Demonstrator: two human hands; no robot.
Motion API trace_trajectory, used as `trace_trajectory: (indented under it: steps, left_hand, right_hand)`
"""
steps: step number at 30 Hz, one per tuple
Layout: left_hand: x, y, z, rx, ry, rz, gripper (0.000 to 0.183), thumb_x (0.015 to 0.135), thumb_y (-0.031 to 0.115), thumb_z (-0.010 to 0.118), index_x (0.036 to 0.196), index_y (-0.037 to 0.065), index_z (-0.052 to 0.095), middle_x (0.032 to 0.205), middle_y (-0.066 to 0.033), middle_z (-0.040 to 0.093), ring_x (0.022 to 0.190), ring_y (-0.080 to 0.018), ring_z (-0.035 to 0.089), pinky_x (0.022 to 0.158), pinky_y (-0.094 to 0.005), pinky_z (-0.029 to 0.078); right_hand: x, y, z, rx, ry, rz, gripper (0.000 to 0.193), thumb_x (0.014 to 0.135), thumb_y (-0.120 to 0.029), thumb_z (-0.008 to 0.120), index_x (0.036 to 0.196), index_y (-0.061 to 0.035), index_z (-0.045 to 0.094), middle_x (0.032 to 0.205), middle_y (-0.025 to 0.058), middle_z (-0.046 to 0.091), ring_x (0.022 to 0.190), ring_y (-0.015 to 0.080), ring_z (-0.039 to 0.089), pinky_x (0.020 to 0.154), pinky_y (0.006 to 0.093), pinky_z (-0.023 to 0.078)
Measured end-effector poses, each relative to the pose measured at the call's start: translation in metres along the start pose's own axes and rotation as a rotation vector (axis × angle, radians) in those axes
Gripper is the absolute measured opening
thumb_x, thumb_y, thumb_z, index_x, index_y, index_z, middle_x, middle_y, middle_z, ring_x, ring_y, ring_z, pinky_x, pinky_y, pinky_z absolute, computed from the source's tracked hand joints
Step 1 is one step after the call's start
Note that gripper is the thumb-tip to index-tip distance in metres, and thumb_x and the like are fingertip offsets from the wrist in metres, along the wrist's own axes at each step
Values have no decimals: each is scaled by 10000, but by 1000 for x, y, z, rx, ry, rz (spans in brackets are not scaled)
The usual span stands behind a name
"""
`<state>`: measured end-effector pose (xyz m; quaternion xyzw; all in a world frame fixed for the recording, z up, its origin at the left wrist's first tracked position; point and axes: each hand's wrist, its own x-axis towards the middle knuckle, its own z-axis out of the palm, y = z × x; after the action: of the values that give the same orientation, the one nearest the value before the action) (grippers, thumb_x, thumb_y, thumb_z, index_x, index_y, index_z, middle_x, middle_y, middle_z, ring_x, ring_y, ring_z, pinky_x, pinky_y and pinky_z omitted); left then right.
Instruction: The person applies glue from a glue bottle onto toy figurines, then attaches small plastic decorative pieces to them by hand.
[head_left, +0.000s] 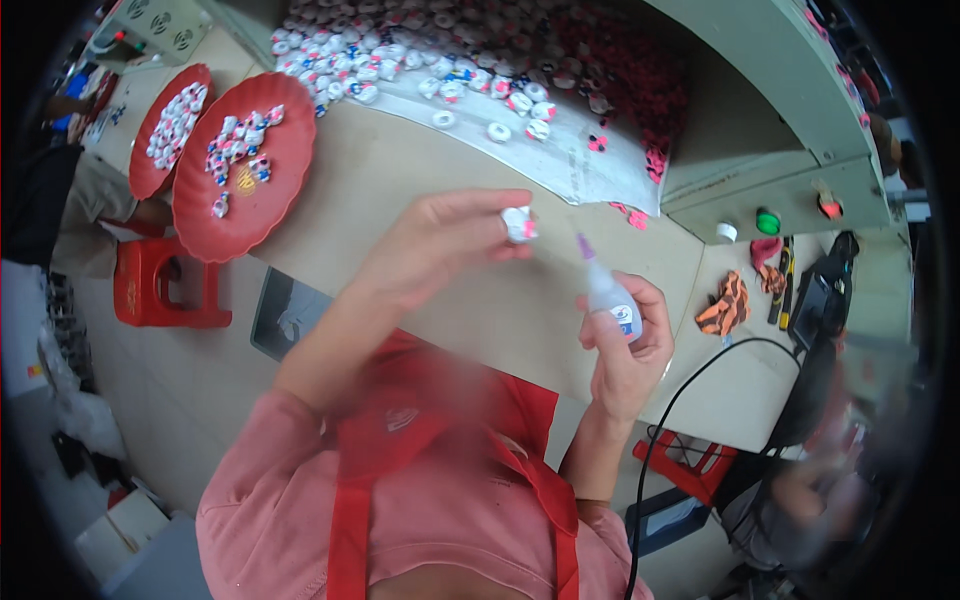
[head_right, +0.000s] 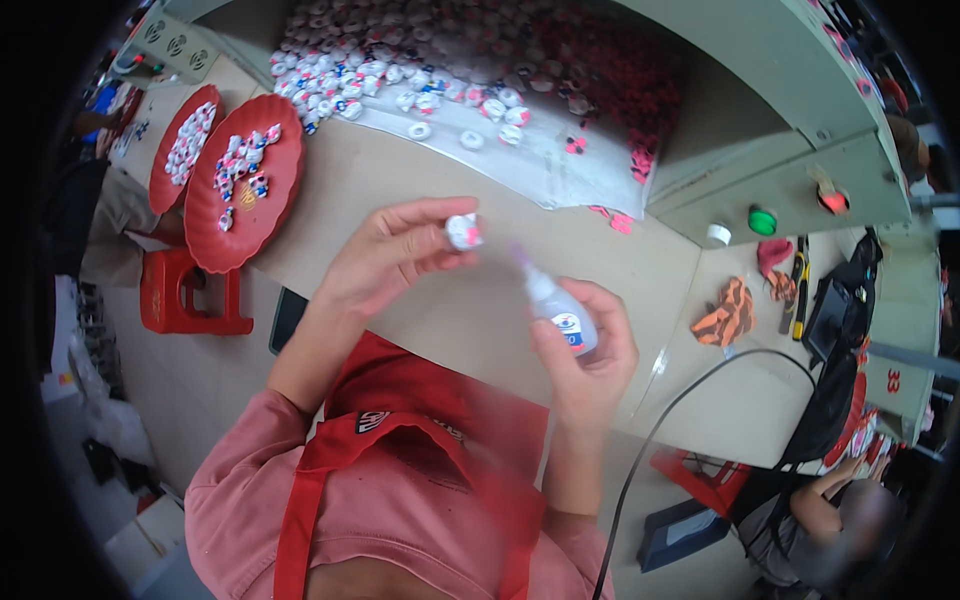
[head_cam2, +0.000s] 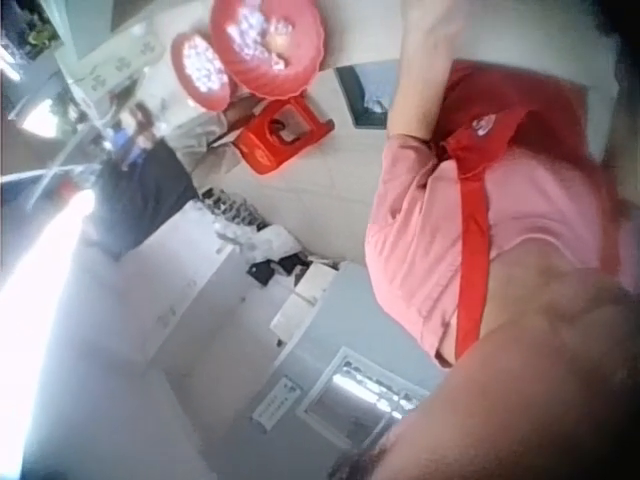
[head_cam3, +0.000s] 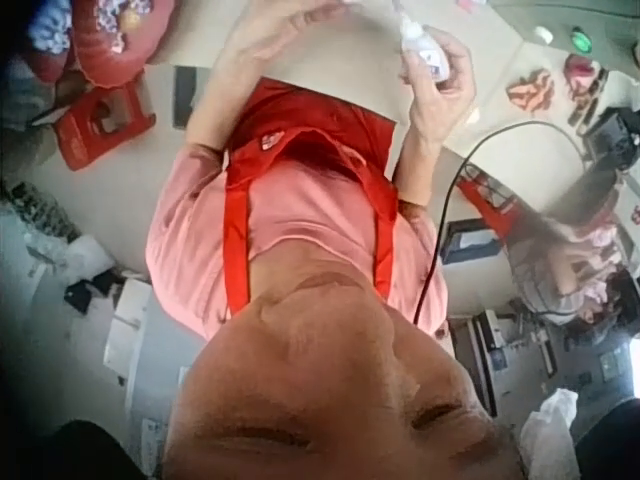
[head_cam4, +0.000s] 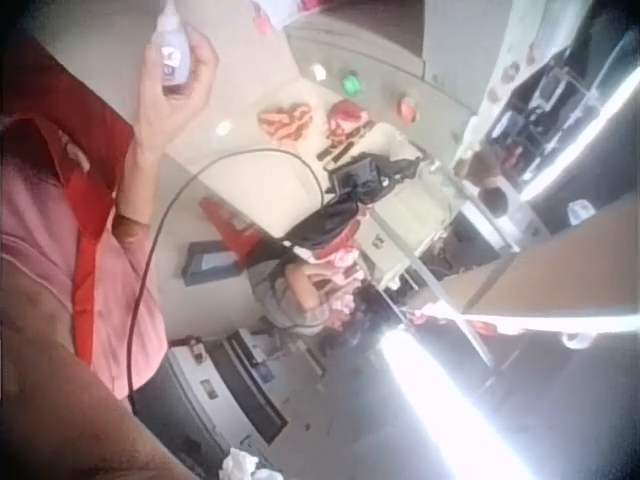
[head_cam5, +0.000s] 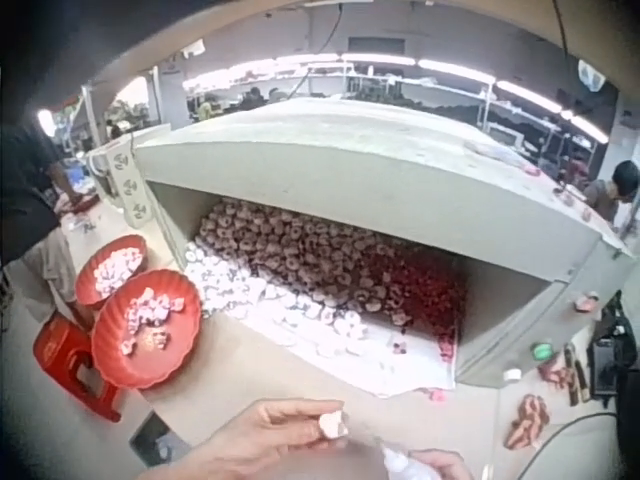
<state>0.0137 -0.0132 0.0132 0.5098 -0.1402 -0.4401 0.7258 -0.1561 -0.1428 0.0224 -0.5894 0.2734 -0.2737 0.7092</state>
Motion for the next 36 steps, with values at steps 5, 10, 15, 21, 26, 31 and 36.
trace_trajectory:
  steps: [5, 10, 15, 21, 26, 31, 36]
  left_hand:
    - [-14, -17, 29, 17, 44, 91, 331, 822, -29, 555, 1152, -33, 523, 1081, -156, 590, 941, -190, 598, 798, -275, 494]
    - [-19, -24, 25, 67, 42, 325, 328, 781, -71, 588, 1102, -58, 520, 1091, -124, 579, 959, -177, 587, 820, -267, 482]
    - [-22, -23, 23, 36, 60, 369, 312, 761, -106, 591, 1059, -46, 520, 1084, -152, 567, 964, -196, 585, 829, -295, 491]
    - [-23, -23, 20, 32, 48, 370, 290, 769, -93, 586, 1051, -44, 537, 1091, -124, 564, 998, -177, 565, 845, -291, 484]
    - [-22, -22, 18, 87, 44, 416, 273, 765, -101, 583, 1029, -42, 550, 1093, -131, 557, 1008, -181, 556, 841, -288, 483]
    - [-21, -21, 17, 105, 50, 394, 275, 764, -108, 570, 1030, -42, 545, 1095, -138, 562, 998, -181, 564, 833, -284, 482]
    - [-18, -19, 18, -32, 39, 218, 298, 765, -97, 568, 1053, -34, 526, 1078, -145, 581, 964, -189, 592, 818, -272, 485]
  right_hand:
    - [-20, -6, 17, -367, 123, -519, 275, 740, -95, 628, 963, 38, 535, 845, 86, 565, 673, 90, 519, 567, 192, 411]
    - [-21, -14, 26, -437, 55, -600, 211, 687, 24, 608, 882, 20, 531, 717, 107, 615, 561, 127, 579, 521, 216, 448]
    - [-21, -14, 30, -473, 27, -610, 199, 682, 36, 603, 863, 12, 524, 641, 86, 585, 498, 119, 543, 474, 206, 410]
    - [-19, -15, 33, -488, 12, -605, 204, 671, 40, 607, 857, 8, 531, 627, 84, 578, 489, 132, 542, 466, 214, 412]
    - [-19, -15, 33, -482, -35, -592, 175, 773, -118, 619, 874, 5, 546, 752, 81, 604, 587, 88, 530, 538, 188, 407]
    - [-17, -21, 29, -509, -47, -567, 174, 774, -124, 616, 862, 8, 544, 754, 80, 610, 602, 89, 534, 549, 192, 413]
    - [-14, -20, 26, -480, -8, -629, 203, 647, 61, 602, 832, 5, 543, 638, 85, 587, 487, 155, 557, 465, 229, 431]
